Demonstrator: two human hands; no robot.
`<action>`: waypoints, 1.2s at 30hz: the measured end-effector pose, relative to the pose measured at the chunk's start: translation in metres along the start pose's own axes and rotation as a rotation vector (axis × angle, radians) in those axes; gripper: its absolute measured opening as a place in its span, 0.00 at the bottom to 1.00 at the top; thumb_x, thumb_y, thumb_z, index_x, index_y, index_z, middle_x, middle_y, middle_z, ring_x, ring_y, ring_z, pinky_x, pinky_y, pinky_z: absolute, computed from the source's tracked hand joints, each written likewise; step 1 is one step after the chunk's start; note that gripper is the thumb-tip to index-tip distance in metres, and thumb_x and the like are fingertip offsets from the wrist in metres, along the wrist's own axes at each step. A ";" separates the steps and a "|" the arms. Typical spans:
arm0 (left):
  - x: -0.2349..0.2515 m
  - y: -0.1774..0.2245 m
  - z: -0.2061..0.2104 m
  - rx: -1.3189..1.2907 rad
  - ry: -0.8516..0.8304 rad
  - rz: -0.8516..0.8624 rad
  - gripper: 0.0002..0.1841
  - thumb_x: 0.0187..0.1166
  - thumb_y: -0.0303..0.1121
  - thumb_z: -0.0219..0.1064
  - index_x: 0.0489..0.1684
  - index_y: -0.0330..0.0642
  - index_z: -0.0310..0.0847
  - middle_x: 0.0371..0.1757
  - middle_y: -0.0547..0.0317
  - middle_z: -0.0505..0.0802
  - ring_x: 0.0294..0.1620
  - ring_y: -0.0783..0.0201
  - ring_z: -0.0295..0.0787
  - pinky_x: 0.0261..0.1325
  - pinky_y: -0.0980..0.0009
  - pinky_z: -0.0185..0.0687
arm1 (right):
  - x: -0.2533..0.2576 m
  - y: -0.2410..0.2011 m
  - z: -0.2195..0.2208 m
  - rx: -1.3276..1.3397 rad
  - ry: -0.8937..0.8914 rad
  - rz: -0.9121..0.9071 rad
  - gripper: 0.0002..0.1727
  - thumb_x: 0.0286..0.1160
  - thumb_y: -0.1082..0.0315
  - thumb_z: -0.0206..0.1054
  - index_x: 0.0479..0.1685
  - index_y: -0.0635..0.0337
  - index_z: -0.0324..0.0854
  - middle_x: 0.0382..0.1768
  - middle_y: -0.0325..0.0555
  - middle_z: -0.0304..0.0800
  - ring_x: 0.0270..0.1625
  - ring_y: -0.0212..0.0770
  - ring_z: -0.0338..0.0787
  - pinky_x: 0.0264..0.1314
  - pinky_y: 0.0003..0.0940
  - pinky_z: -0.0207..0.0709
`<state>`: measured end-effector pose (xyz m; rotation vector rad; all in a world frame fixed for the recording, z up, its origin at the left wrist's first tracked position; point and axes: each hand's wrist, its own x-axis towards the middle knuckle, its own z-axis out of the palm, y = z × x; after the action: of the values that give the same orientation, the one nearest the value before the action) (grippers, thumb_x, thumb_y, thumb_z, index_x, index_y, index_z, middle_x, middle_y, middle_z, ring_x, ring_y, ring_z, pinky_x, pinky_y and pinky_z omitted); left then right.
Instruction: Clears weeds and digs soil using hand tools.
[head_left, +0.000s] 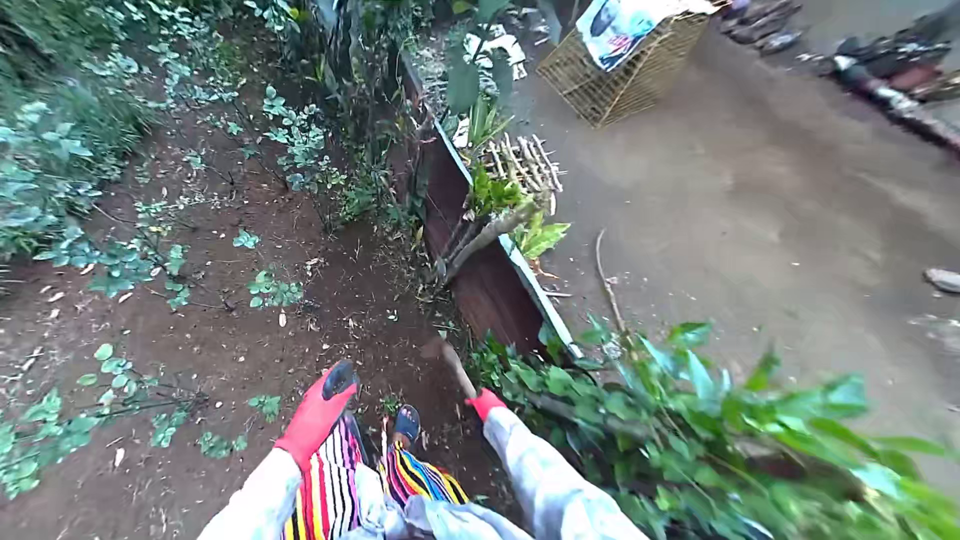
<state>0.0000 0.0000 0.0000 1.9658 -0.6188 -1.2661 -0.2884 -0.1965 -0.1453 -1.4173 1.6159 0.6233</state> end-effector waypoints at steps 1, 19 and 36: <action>0.018 0.009 -0.005 -0.020 0.018 -0.009 0.29 0.87 0.40 0.63 0.86 0.40 0.67 0.81 0.48 0.81 0.81 0.61 0.78 0.84 0.61 0.70 | 0.001 -0.041 -0.020 0.012 -0.011 -0.061 0.33 0.86 0.57 0.66 0.84 0.68 0.66 0.79 0.69 0.74 0.84 0.61 0.73 0.88 0.57 0.61; 0.583 -0.101 -0.060 0.421 0.193 -0.588 0.46 0.79 0.63 0.65 0.93 0.45 0.56 0.91 0.40 0.66 0.92 0.40 0.58 0.88 0.38 0.56 | 0.326 -0.394 0.016 0.512 -0.049 -0.060 0.46 0.83 0.67 0.68 0.97 0.41 0.44 0.71 0.66 0.82 0.60 0.62 0.90 0.62 0.60 0.83; 0.983 -0.404 -0.024 0.791 0.473 -0.198 0.49 0.74 0.68 0.64 0.96 0.53 0.53 0.96 0.37 0.51 0.96 0.32 0.37 0.88 0.25 0.25 | 0.770 -0.531 0.116 0.659 0.216 -0.395 0.46 0.86 0.66 0.65 0.98 0.38 0.40 0.69 0.65 0.82 0.52 0.60 0.90 0.54 0.60 0.83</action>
<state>0.4280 -0.4340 -0.8713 2.9122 -0.7594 -0.6332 0.2772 -0.6216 -0.7675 -1.2608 1.4475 -0.2857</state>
